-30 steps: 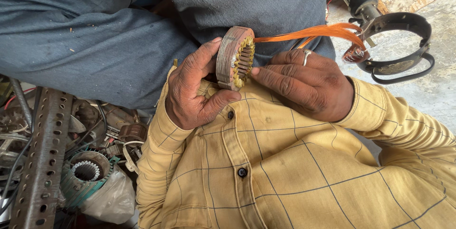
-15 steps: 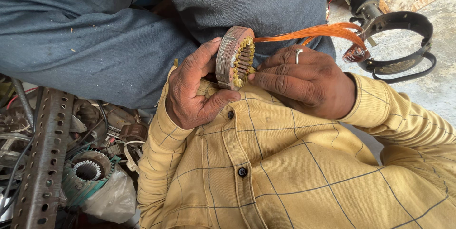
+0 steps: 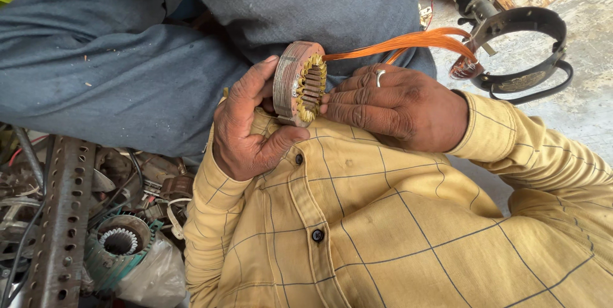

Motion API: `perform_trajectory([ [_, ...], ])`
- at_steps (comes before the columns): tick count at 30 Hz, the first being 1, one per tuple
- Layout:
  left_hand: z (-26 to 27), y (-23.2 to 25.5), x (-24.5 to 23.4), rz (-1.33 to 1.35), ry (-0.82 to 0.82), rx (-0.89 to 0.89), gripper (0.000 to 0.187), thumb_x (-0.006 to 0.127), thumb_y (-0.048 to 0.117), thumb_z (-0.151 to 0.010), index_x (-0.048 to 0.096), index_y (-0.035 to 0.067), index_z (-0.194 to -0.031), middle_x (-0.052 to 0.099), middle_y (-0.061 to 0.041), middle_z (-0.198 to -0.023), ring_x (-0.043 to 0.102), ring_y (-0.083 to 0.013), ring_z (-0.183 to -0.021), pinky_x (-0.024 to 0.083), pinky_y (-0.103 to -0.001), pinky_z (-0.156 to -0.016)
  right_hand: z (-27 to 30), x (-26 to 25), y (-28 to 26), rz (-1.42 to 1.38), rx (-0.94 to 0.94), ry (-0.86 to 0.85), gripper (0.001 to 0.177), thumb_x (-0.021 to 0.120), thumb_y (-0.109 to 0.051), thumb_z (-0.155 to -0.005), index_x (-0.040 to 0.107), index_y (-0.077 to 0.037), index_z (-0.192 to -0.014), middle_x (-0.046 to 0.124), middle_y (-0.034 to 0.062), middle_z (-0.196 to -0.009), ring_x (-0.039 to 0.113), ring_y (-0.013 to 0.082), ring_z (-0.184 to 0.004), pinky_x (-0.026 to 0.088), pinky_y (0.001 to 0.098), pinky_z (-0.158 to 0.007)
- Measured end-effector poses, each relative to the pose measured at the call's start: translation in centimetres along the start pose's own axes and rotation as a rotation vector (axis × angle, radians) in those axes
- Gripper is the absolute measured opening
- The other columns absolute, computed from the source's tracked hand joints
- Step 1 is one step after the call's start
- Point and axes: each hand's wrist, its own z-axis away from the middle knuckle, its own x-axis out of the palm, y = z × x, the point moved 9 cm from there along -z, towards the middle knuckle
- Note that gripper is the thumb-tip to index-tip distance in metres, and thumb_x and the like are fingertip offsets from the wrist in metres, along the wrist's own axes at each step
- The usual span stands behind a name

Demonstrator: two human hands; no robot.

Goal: The person winds orange copper wire around a cylindrical motor stator core, inserting the wire into slots and rotating the component to continue the winding process.

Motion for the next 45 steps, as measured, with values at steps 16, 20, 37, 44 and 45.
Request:
perform_trajectory([
  [16, -0.1, -0.2, -0.1, -0.058, -0.01, 0.038, 0.086, 0.079, 0.039, -0.098, 0.031, 0.001, -0.158, 0.076, -0.019, -0.118, 0.077, -0.0232, -0.112, 0.064, -0.029, -0.094, -0.7, -0.4, 0.3, -0.071, 0.035, -0.024, 0.043, 0.075, -0.001, -0.082, 0.068, 0.004, -0.125, 0.071, 0.015, -0.109, 0.072, 0.0329, -0.101, 0.059, 0.0427, -0.084],
  [20, -0.1, -0.3, -0.2, -0.04, -0.015, 0.044, 0.086, 0.08, 0.038, -0.098, 0.031, 0.001, -0.159, 0.076, -0.017, -0.115, 0.078, -0.0223, -0.109, 0.064, -0.029, -0.093, -1.0, -0.3, 0.2, -0.027, 0.069, 0.007, 0.04, 0.079, -0.002, -0.082, 0.07, 0.002, -0.121, 0.072, 0.0134, -0.106, 0.072, 0.031, -0.098, 0.059, 0.0416, -0.083],
  [37, 0.1, -0.4, -0.3, -0.037, -0.005, 0.06, 0.087, 0.081, 0.038, -0.098, 0.031, 0.0, -0.158, 0.073, -0.02, -0.122, 0.078, -0.0232, -0.11, 0.065, -0.029, -0.092, -0.5, 0.1, 0.6, 0.189, 0.206, 0.134, 0.028, 0.086, -0.012, -0.088, 0.074, -0.004, -0.112, 0.068, 0.01, -0.099, 0.065, 0.0289, -0.092, 0.053, 0.0405, -0.077],
  [44, 0.1, -0.6, -0.1, -0.042, -0.021, 0.058, 0.087, 0.081, 0.038, -0.098, 0.031, 0.0, -0.158, 0.074, -0.018, -0.121, 0.079, -0.0232, -0.11, 0.065, -0.029, -0.092, -0.7, 0.2, 1.0, 0.301, 0.316, 0.08, 0.021, 0.085, -0.021, -0.088, 0.076, -0.008, -0.102, 0.061, 0.008, -0.088, 0.056, 0.0306, -0.089, 0.044, 0.0433, -0.074],
  [45, 0.1, -0.6, -0.2, -0.051, -0.016, 0.064, 0.087, 0.081, 0.038, -0.098, 0.031, 0.0, -0.158, 0.074, -0.019, -0.122, 0.078, -0.0239, -0.111, 0.065, -0.03, -0.092, -0.7, 0.3, 1.1, 0.302, 0.34, 0.073, 0.019, 0.085, -0.022, -0.088, 0.076, -0.009, -0.1, 0.06, 0.0081, -0.086, 0.055, 0.0305, -0.087, 0.043, 0.0433, -0.073],
])
